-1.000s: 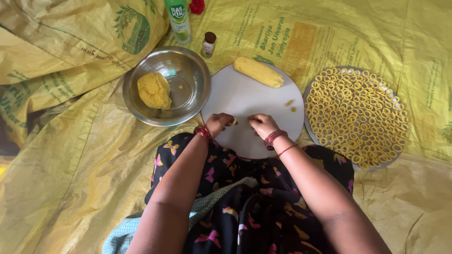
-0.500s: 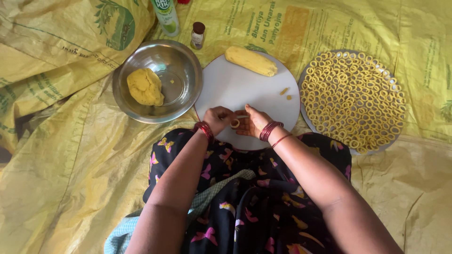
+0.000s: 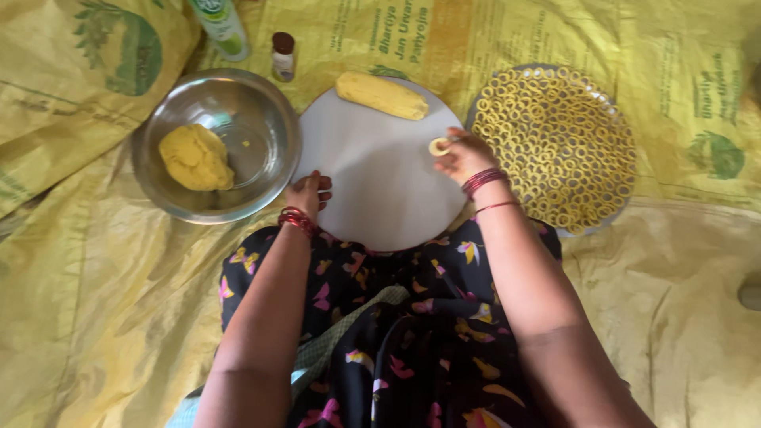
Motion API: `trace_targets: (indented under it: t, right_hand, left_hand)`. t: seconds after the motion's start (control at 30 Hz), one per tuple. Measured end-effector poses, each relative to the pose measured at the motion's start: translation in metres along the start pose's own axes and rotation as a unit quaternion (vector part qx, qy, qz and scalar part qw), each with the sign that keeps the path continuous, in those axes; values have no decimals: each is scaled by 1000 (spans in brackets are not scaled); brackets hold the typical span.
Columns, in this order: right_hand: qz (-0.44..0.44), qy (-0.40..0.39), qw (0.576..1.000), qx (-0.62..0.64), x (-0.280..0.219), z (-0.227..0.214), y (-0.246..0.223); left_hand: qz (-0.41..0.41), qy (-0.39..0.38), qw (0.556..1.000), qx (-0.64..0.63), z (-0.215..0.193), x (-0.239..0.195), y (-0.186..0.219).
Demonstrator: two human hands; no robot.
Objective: The person sits on the floor and shapes yellow dough into small rings. They roll small pieces of dough into thin strips, join the ends to form circles, and place the finished rings onto a large tray. The process is repeated continuously.
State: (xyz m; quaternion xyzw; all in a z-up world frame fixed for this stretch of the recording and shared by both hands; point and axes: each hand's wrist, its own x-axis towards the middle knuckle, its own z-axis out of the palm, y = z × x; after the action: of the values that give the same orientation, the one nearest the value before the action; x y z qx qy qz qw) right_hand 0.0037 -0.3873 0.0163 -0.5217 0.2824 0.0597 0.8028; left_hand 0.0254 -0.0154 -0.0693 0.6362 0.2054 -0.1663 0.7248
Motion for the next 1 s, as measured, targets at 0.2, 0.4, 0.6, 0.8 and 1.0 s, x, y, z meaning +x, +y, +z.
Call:
trace_targets:
  t: [0.2,0.4,0.6,0.8,1.0]
  right_hand:
    - [-60,282,946,-145,-10,-96,-39]
    - [4,354,912,-208,11,-125,-35]
    - [-73,342,921,-172,30,-140,-24]
    - [-258,221,758,-557,25,-70,4]
    - [-345,58,710,-611,21,20,27]
  left_hand:
    - [-33,-17,999,37,2,-2,6]
    - [-39,-11,999,30,1,-6,10]
    - [-24,-8,999,29,1,-6,7]
    - [-20,-1,999,45,8,4,6]
    - [5,-23,992,124,7,18,-10]
